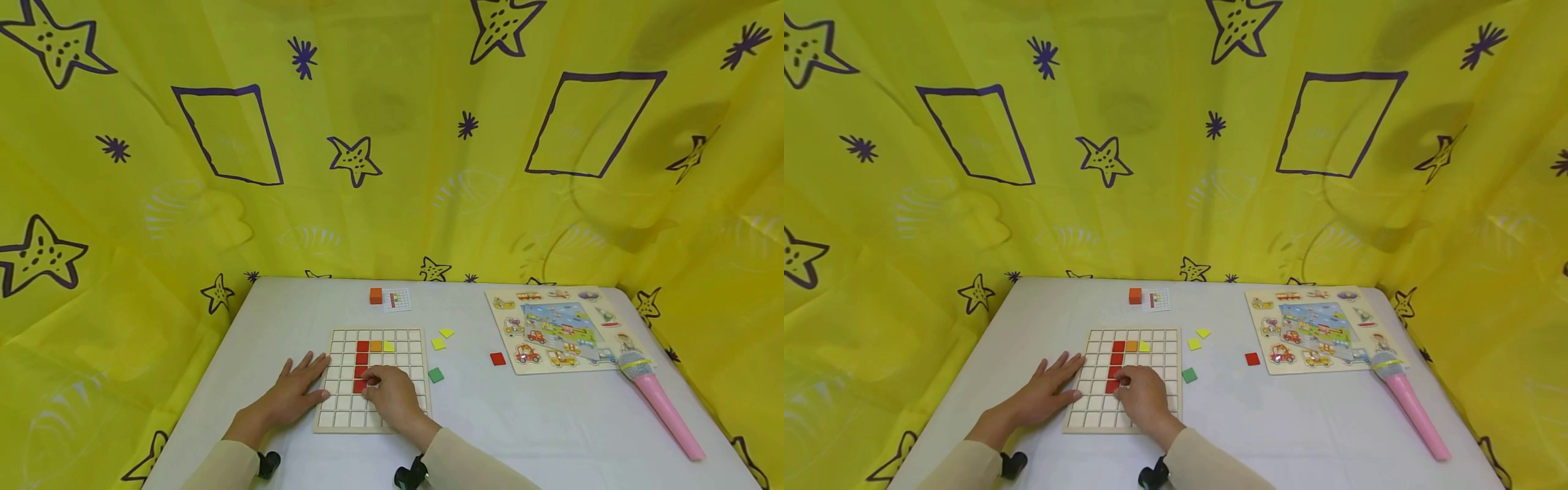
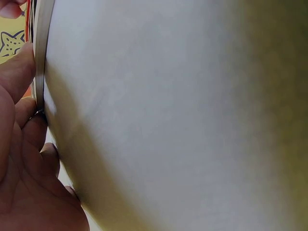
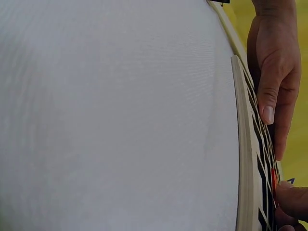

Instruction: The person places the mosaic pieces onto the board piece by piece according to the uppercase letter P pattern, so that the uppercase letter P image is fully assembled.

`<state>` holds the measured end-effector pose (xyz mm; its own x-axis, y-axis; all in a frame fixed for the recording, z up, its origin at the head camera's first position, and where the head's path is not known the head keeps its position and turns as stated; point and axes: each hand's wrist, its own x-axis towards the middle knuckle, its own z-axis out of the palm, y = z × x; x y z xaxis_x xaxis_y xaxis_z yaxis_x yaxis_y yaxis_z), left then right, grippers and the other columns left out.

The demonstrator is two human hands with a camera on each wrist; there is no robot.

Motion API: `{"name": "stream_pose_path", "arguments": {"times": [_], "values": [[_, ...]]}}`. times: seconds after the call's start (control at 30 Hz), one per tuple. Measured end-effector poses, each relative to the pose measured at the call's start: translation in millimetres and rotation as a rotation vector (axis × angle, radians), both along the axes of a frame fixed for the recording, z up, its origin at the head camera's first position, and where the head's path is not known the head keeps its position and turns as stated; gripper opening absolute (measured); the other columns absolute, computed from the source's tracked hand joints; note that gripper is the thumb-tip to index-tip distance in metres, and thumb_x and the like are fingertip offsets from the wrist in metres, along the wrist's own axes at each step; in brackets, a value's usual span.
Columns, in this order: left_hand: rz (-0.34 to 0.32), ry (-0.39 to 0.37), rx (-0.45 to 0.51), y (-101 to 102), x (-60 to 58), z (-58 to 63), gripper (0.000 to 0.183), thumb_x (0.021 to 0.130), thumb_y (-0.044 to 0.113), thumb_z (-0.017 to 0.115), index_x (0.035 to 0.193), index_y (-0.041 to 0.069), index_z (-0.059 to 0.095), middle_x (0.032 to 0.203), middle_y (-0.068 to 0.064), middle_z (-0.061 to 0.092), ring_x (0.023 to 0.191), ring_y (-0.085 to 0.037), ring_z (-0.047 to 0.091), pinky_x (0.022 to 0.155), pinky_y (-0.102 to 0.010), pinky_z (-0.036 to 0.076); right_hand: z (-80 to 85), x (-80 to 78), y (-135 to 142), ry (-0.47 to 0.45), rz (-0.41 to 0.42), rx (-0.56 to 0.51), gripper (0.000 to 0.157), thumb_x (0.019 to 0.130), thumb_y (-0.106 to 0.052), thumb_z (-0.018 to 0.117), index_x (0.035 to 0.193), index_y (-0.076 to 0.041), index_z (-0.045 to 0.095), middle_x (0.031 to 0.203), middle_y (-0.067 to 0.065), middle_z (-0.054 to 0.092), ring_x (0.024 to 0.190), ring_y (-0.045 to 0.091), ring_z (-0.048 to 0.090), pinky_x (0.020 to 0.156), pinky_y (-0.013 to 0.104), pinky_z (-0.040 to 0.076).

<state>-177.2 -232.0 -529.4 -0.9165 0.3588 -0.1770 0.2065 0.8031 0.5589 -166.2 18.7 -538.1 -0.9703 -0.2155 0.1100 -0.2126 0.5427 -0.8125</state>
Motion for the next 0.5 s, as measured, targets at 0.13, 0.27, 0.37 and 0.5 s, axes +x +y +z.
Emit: {"name": "stream_pose_path", "arguments": {"times": [0.13, 0.27, 0.37, 0.5], "values": [[0.001, -0.003, 0.001, 0, -0.6, -0.1, 0.074, 0.104, 0.039, 0.066, 0.166, 0.014, 0.035, 0.173, -0.008, 0.031, 0.164, -0.038, 0.011, 0.131, -0.063, -0.006, 2.1, -1.9, 1, -0.034, -0.008, -0.044, 0.017, 0.087, -0.001, 0.082, 0.102, -0.008, 0.079, 0.088, -0.003, 0.07, 0.082, 0.01, 0.059, 0.071, 0.023, 0.051], [0.001, -0.001, 0.002, 0, -1.2, 0.2, 0.073, 0.104, 0.039, 0.065, 0.166, 0.013, 0.035, 0.173, -0.008, 0.031, 0.164, -0.038, 0.011, 0.131, -0.063, -0.006, 5.3, -5.7, 3, -0.068, -0.022, -0.097, 0.016, 0.088, -0.001, 0.08, 0.102, -0.006, 0.078, 0.087, -0.003, 0.069, 0.081, 0.009, 0.059, 0.07, 0.022, 0.051], [-0.001, -0.003, 0.006, 0, -1.2, 0.8, 0.073, 0.104, 0.038, 0.065, 0.166, 0.013, 0.035, 0.173, -0.009, 0.031, 0.164, -0.038, 0.011, 0.131, -0.063, -0.006, 7.3, -8.8, 6, -0.08, -0.033, -0.127, 0.016, 0.089, -0.002, 0.079, 0.105, -0.004, 0.078, 0.088, -0.003, 0.069, 0.081, 0.01, 0.058, 0.069, 0.02, 0.051], [0.0, -0.013, 0.016, 0, -0.3, 1.8, 0.074, 0.105, 0.038, 0.065, 0.166, 0.012, 0.034, 0.173, -0.009, 0.03, 0.164, -0.038, 0.01, 0.131, -0.063, -0.007, 10.4, -12.6, 15, -0.087, -0.052, -0.154, 0.018, 0.092, -0.003, 0.077, 0.11, -0.003, 0.078, 0.092, 0.0, 0.07, 0.083, 0.012, 0.06, 0.069, 0.019, 0.052]]}}
